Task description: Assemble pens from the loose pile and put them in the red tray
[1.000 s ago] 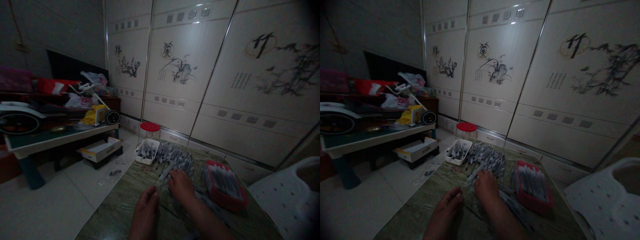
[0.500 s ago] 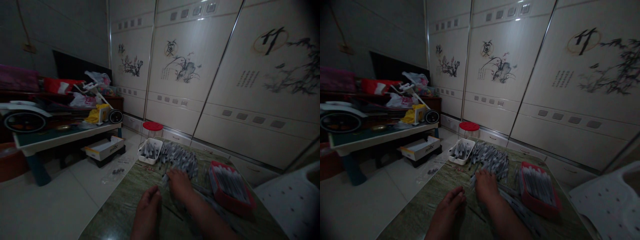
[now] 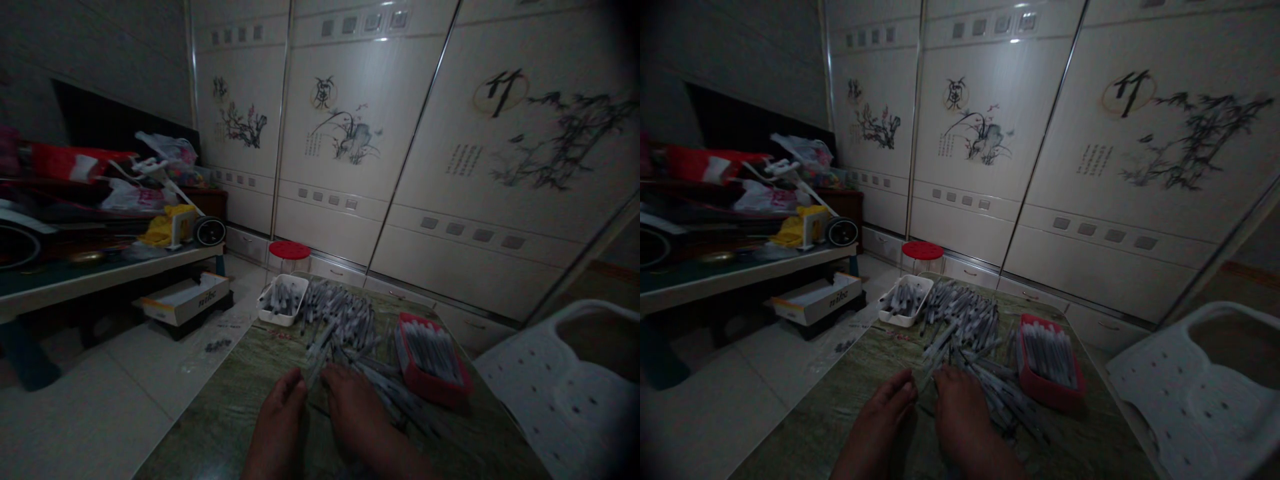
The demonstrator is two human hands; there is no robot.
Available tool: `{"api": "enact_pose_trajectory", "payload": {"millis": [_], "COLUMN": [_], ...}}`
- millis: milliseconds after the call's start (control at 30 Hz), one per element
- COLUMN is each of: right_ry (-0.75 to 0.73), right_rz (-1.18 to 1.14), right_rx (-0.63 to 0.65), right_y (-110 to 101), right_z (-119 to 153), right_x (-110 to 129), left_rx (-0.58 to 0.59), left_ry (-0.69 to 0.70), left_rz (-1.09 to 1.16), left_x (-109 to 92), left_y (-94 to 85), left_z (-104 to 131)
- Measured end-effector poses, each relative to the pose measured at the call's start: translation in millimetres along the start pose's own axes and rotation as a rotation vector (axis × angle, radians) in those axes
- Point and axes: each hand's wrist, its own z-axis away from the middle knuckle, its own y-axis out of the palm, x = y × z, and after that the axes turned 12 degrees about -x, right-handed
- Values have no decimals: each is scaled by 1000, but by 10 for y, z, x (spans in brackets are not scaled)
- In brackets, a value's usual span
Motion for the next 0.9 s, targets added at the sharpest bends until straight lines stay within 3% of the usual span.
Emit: {"api": "enact_pose_trajectory", "payload": {"millis": [133, 267, 400, 600, 900], "right_ry": [50, 221, 280, 262, 249], "right_rz": [-19, 62, 125, 132, 23], "right_rx": [-40, -138, -116, -69, -94], "right_y": [-110, -195, -143, -19, -56], "right_z": [112, 34, -45, 52, 345], "right_x": [-177, -598, -920, -992, -1002], "left_rx": [53, 56, 46, 51, 62], "left_ry": [6, 4, 0, 25, 20], "left_rz": [-8, -24, -30, -65, -105], "left_x": [33, -12, -69, -47, -80], "left_y": [-9, 21, 61, 45, 73], "left_z": [-7, 48, 103, 99, 150]}}
